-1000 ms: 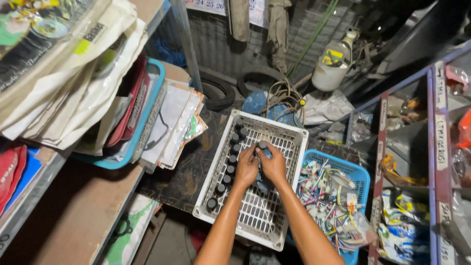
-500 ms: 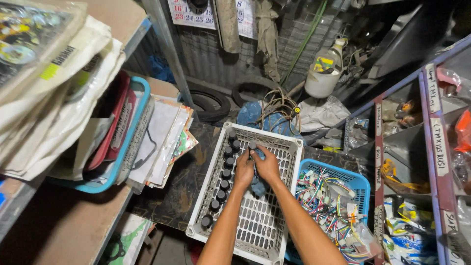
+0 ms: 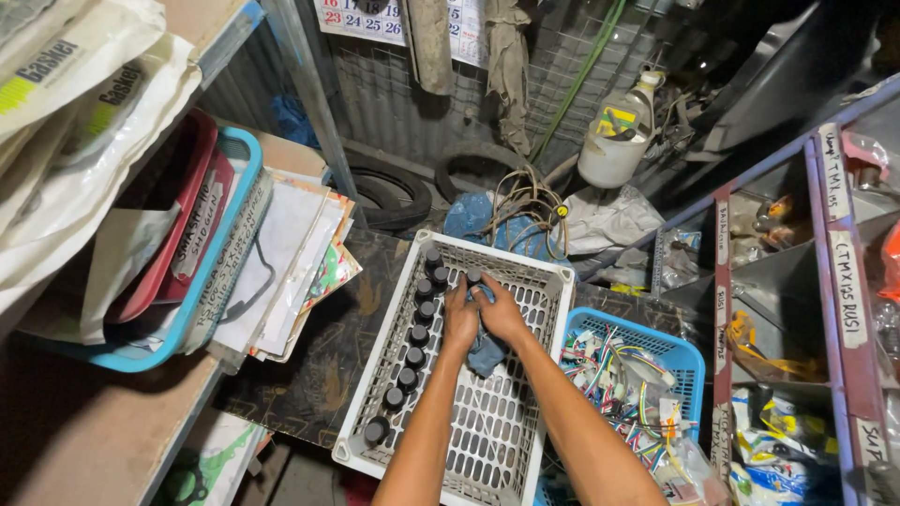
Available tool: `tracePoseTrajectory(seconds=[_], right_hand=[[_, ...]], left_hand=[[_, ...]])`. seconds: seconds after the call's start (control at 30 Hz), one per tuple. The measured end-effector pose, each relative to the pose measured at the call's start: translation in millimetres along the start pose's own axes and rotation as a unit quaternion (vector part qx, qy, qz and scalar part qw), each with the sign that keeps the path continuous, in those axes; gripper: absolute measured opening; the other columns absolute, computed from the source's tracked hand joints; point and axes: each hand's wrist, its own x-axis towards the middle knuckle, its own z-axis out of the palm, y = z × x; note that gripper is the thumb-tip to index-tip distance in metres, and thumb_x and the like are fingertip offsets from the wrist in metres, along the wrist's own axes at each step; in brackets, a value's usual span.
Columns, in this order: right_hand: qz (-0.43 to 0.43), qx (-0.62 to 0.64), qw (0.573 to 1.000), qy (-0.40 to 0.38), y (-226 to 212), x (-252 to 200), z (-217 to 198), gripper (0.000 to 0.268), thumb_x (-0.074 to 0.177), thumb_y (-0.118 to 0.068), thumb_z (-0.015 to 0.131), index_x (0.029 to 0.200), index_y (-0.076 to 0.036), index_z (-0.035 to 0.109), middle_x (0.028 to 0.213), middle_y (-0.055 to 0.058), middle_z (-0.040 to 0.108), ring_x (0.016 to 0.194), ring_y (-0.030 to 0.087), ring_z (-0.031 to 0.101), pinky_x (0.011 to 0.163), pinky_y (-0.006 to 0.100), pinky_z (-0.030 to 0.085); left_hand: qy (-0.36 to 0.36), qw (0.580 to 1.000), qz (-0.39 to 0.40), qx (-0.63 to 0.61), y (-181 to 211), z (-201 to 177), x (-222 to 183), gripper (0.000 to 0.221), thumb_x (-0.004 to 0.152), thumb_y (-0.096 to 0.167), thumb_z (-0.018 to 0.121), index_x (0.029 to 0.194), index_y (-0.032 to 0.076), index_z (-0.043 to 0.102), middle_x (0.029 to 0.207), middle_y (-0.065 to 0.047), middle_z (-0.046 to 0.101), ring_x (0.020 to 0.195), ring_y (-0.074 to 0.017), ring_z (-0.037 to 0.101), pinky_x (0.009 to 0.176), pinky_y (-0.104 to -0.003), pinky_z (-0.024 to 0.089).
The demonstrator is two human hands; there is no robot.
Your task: Cleaning and inspecting small motorcycle engine components with a cloth before placing them on a shelf.
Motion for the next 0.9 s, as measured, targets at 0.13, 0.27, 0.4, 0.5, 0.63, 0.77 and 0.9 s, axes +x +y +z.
tracePoseTrajectory(seconds=[0.13,0.27,0.4,0.5,0.63,0.77,0.9], right_hand=[[0.01,-0.014,0.999,-0.028,5,1,-2,0.049,0.101,-0.036,0.059,0.148,-0.02,0.058,0.147,0.009,0.061,0.142,0.031,0.05,0.12,0.049,0.036],[-0.001,-0.016,0.999,-0.032,14,4,-1,0.047,0.101,-0.035,0.061,0.146,-0.021,0.061,0.144,0.008,0.063,0.141,0.03,0.051,0.119,0.048,0.037],[0.001,-0.02,1.0,-0.021,16,5,0,0.044,0.1,-0.037,0.062,0.143,-0.023,0.063,0.142,0.005,0.065,0.139,0.026,0.053,0.119,0.046,0.039],[0.02,-0.02,0.999,-0.017,4,-2,-4,0.044,0.1,-0.035,0.061,0.141,-0.019,0.064,0.141,0.01,0.066,0.137,0.032,0.054,0.116,0.048,0.041],[0.025,-0.055,0.998,-0.004,2,-12,-11,0.045,0.098,-0.037,0.063,0.139,-0.019,0.066,0.138,0.011,0.067,0.133,0.033,0.058,0.113,0.048,0.044],[0.036,-0.076,0.996,-0.007,-28,-33,-13,0.043,0.094,-0.045,0.068,0.132,-0.026,0.071,0.129,0.004,0.072,0.127,0.028,0.063,0.109,0.045,0.049],[-0.03,-0.069,0.995,-0.06,-114,-91,-14,0.037,0.094,-0.04,0.066,0.126,-0.023,0.075,0.123,0.009,0.075,0.123,0.034,0.064,0.108,0.049,0.049]], left_hand=[[0.007,0.999,-0.032,-0.012,28,-9,-15,0.074,0.087,0.012,0.051,0.159,0.011,0.039,0.155,-0.03,0.037,0.152,-0.0418,0.029,0.127,-0.046,0.021],[0.012,0.998,-0.067,-0.015,30,-14,-15,0.079,0.086,0.02,0.056,0.162,0.016,0.035,0.157,-0.025,0.038,0.152,-0.0357,0.032,0.126,-0.045,0.024],[0.009,0.997,-0.081,-0.004,28,-16,-11,0.084,0.085,0.027,0.059,0.164,0.021,0.031,0.159,-0.018,0.04,0.15,-0.0286,0.037,0.125,-0.044,0.026],[0.004,0.996,-0.085,-0.018,34,-21,-16,0.086,0.084,0.024,0.06,0.163,0.012,0.03,0.158,-0.026,0.04,0.147,-0.0372,0.041,0.122,-0.049,0.031],[0.002,0.995,-0.102,-0.014,39,-22,-36,0.085,0.085,0.027,0.061,0.163,0.013,0.031,0.155,-0.027,0.045,0.142,-0.0375,0.047,0.12,-0.052,0.034],[0.03,0.992,-0.103,-0.065,74,-38,-76,0.072,0.087,0.024,0.059,0.157,0.012,0.043,0.146,-0.027,0.055,0.133,-0.0352,0.058,0.113,-0.047,0.045],[0.113,0.984,-0.032,-0.137,114,-77,-129,0.055,0.091,0.013,0.058,0.145,0.001,0.055,0.134,-0.036,0.061,0.124,-0.0434,0.062,0.103,-0.048,0.054]])
